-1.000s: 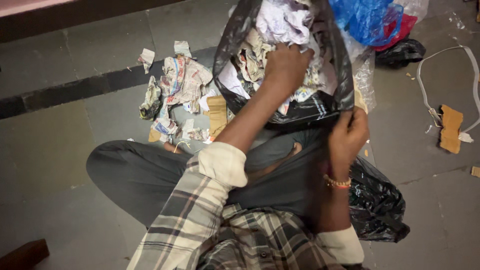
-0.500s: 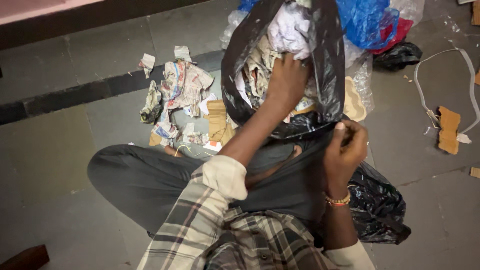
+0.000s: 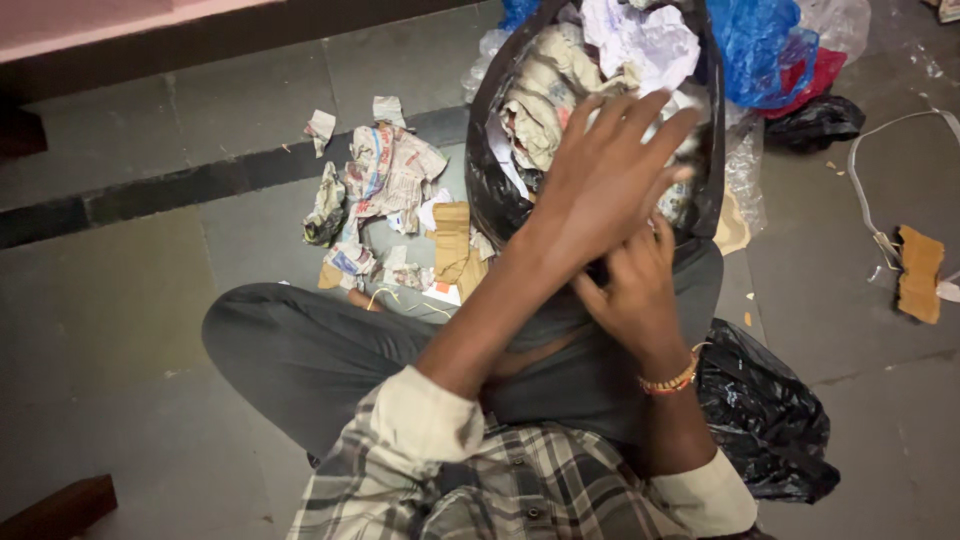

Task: The person sits on the floor and sorts through a pile of crumpled paper and cardboard pieces, placing them into a black plastic bag. The person handles the materials by hand, picking up items from the floor and transferring them into the bag.

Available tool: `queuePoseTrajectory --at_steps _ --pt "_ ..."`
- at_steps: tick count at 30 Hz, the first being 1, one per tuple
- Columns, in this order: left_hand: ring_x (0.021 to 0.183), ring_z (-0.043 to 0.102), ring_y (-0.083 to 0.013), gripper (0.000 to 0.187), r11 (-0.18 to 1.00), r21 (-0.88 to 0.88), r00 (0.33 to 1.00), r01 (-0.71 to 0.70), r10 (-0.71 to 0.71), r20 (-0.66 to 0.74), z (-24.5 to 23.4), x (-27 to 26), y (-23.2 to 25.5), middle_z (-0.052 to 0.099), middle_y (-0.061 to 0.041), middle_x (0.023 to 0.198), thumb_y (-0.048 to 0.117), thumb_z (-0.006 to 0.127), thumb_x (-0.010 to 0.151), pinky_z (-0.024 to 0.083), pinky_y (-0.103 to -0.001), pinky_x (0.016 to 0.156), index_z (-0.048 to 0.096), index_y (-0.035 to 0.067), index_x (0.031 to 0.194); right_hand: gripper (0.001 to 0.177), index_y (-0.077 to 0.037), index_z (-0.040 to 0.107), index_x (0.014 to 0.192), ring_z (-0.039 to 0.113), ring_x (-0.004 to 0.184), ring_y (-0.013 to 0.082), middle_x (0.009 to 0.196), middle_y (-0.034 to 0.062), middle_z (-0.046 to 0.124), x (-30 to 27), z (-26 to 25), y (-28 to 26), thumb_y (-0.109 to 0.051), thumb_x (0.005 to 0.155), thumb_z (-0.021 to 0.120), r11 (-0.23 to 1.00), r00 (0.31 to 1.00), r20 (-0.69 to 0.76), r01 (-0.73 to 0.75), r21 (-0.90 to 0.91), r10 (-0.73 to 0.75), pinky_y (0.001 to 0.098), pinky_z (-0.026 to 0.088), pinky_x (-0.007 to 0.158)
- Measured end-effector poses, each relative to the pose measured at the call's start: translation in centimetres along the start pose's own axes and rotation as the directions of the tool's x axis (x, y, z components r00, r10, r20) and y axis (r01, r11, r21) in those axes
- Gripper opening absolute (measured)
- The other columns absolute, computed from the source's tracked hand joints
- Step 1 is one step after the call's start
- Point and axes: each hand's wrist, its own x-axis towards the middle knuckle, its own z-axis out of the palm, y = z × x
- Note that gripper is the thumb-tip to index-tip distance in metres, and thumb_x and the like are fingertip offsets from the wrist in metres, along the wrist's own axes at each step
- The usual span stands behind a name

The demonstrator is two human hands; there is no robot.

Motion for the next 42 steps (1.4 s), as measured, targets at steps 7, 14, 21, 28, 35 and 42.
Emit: queuePoseTrajectory --at_steps 7,14,21,28,35,42 --pt "0.109 0.061 -0.0309 0.018 0.994 0.095 0.998 0.059 -0.062 0.021 -3.0 -4.5 -0.8 0.064 -0.012 0.110 0.015 0.072 0.087 0.044 -0.047 0.100 0.068 0.008 0.103 0.053 -0.003 0.067 0.116 0.059 0.112 0.0363 0.125 0.0168 0.059 -0.3 -0.7 -0.4 -0.022 0.073 0.091 0.990 0.991 0.045 -0.126 -0.063 0.129 0.0492 0.047 0.094" --pt "0.099 0.059 -0.0305 0.026 0.982 0.180 0.998 0.060 -0.063 0.008 -4.6 -7.3 -0.5 0.062 -0.011 0.100 0.025 0.076 0.085 0.043 -0.047 0.094 0.066 0.006 0.099 0.047 -0.002 0.070 0.116 0.061 0.111 0.0367 0.129 0.0175 0.060 -1.2 -2.2 -0.8 -0.019 0.076 0.087 0.995 0.985 0.143 -0.097 -0.021 0.099 0.0440 0.052 0.094" --pt "0.101 0.057 -0.0250 0.045 0.950 0.310 0.991 0.034 -0.073 0.114 -6.5 -11.4 0.2 0.061 -0.007 0.102 0.032 0.078 0.082 0.041 -0.041 0.092 0.070 0.005 0.117 0.030 -0.007 0.074 0.113 0.064 0.109 0.0328 0.124 0.0132 0.065 -1.3 -2.7 -0.5 -0.006 0.084 0.080 0.987 0.979 0.127 -0.161 -0.012 0.161 0.0415 0.054 0.093" --pt "0.102 0.057 -0.0288 0.060 0.995 0.099 0.984 0.031 -0.048 0.174 -9.2 -13.4 0.9 0.061 -0.009 0.099 0.048 0.088 0.061 0.038 -0.047 0.096 0.072 0.007 0.101 0.027 -0.005 0.073 0.110 0.071 0.093 0.0247 0.109 0.0087 0.070 -1.1 -5.0 -1.8 -0.012 0.085 0.080 0.900 0.915 0.304 -0.349 0.260 0.267 0.0358 0.056 0.080" --pt "0.111 0.059 -0.0229 0.048 0.996 0.087 0.999 0.002 -0.006 0.036 -9.2 -14.8 2.2 0.063 -0.003 0.109 0.035 0.088 0.069 0.037 -0.046 0.103 0.072 0.013 0.109 0.023 -0.003 0.073 0.114 0.067 0.106 0.0313 0.116 0.0152 0.069 0.2 -4.1 -2.9 -0.008 0.092 0.077 0.982 0.990 0.062 -0.132 0.133 0.124 0.0400 0.054 0.091" --pt "0.115 0.061 -0.0211 0.028 0.993 0.120 1.000 0.017 -0.016 -0.006 -9.1 -15.9 2.1 0.063 -0.001 0.111 0.021 0.078 0.086 0.041 -0.045 0.108 0.071 0.016 0.113 0.019 -0.003 0.074 0.103 0.065 0.100 0.0373 0.106 0.0174 0.067 3.7 1.4 -2.8 -0.010 0.086 0.078 0.995 0.972 0.225 -0.087 0.046 0.075 0.0441 0.051 0.087"
